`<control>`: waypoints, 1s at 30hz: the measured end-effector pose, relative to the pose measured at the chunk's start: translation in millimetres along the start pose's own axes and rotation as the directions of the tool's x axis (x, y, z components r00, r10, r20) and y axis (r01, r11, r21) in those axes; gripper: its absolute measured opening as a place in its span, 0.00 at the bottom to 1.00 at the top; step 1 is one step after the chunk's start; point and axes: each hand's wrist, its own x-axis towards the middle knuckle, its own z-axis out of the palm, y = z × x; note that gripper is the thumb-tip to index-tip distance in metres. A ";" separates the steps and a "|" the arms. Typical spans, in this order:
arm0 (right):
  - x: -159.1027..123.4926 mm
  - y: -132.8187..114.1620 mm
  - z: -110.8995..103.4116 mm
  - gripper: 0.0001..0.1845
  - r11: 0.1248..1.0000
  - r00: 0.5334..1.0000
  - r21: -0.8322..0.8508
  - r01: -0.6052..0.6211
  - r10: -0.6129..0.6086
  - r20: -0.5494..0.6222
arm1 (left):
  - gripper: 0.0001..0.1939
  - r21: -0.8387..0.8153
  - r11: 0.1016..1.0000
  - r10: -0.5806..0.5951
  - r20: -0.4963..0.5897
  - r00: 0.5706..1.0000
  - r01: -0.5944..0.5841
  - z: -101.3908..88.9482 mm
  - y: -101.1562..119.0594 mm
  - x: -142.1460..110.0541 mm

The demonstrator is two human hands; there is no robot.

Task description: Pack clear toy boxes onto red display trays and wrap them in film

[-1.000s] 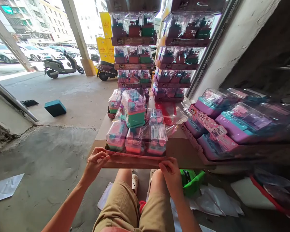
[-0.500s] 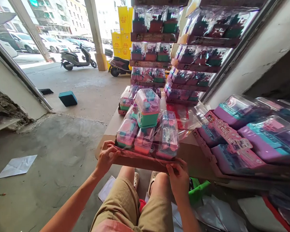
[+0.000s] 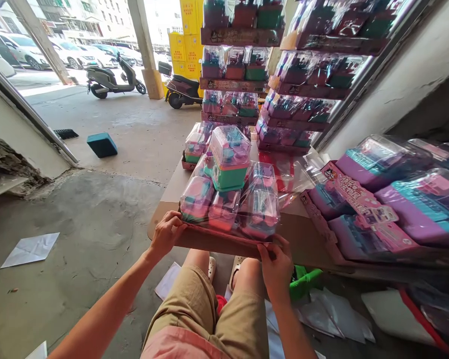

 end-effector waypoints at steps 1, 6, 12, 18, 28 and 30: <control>-0.3 0.7 0.2 0.23 1.000 1.000 -0.007 0.013 -0.013 -0.005 | 0.11 -0.009 1.000 0.018 0.014 1.000 -0.018 -1.6 -1.0 1.1; -2.4 2.5 1.4 0.21 0.996 0.997 -0.029 0.080 -0.080 -0.022 | 0.12 -0.043 0.997 0.061 0.073 0.995 -0.058 -8.5 -4.0 4.7; -4.1 -1.6 4.5 0.19 0.992 0.994 -0.065 0.105 -0.107 -0.036 | 0.12 -0.050 0.995 0.092 0.082 0.992 -0.088 -7.5 -5.5 6.4; -4.6 -0.8 4.8 0.18 0.989 0.992 -0.091 0.120 -0.123 -0.030 | 0.12 -0.030 0.991 0.134 0.058 0.989 -0.133 -5.8 -7.4 6.5; -8.8 -4.7 11.6 0.22 0.969 0.987 -0.216 0.124 -0.143 -0.075 | 0.11 0.067 0.980 0.187 0.004 0.982 -0.187 1.0 -5.9 3.5; -8.8 -6.8 12.4 0.23 0.962 0.989 -0.253 0.102 -0.125 -0.074 | 0.11 0.052 0.981 0.186 0.021 0.982 -0.186 0.4 -6.9 4.1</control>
